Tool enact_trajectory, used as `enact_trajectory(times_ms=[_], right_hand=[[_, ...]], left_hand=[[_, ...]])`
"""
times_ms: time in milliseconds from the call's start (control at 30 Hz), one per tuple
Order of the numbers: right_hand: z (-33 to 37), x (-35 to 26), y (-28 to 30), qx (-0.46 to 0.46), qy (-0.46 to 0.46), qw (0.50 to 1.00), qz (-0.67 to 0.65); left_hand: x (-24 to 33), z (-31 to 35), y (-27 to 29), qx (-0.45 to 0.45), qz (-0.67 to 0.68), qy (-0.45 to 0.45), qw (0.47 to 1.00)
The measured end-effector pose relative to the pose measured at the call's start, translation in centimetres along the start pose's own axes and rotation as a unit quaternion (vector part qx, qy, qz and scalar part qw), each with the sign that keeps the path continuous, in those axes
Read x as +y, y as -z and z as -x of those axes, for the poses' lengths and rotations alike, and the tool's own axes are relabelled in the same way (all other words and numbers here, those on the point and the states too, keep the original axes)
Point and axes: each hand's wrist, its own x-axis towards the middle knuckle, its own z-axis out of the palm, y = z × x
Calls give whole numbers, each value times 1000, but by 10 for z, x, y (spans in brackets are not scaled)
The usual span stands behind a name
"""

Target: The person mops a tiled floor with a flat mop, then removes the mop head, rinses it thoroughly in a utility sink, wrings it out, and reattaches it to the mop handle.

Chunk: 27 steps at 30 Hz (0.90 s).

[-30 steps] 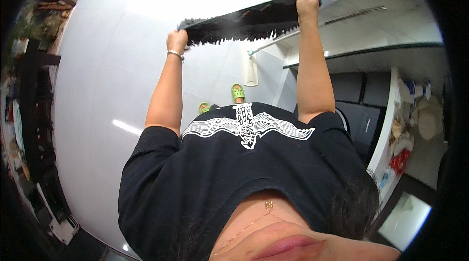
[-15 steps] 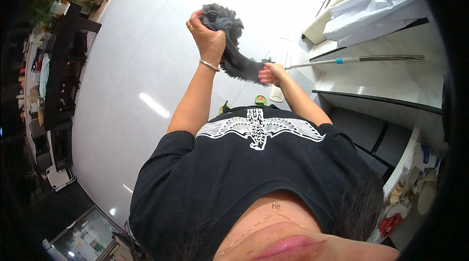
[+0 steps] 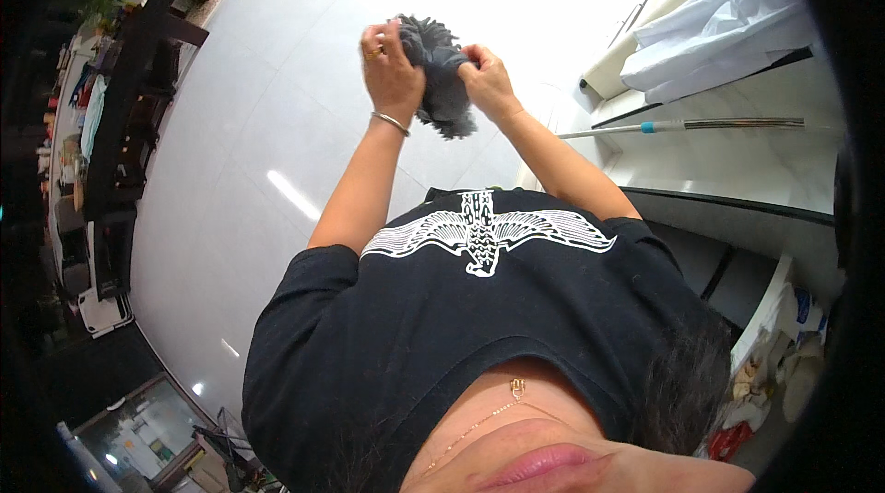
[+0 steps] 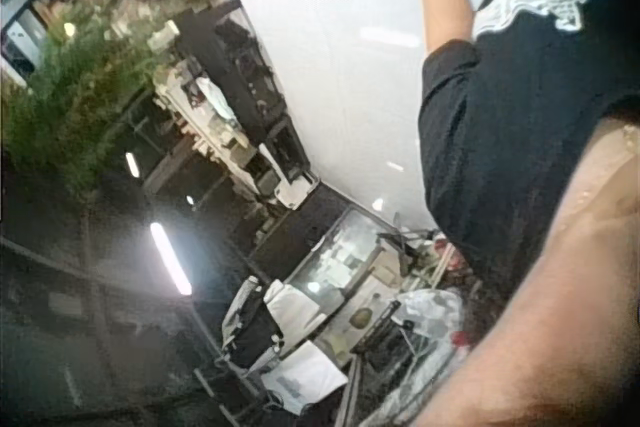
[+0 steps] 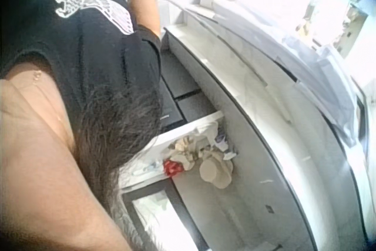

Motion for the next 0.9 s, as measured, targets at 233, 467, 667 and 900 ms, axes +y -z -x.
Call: enact_trajectory(times_ms=[233,467,667,900], right_hand=[[18,-11,24,91,60,993,36],[32,5,64,115,-24,953,-280],[42,12,99,17,-184,837,-515],[61,-3,103,-43,-204,781,-589]], left_hand=[[-34,23,13,-296,98,425,850],[-32,3,53,-288,725,341,525],[-18,8,56,-277,702,413,510],[0,30,53,-254,678,450,523]])
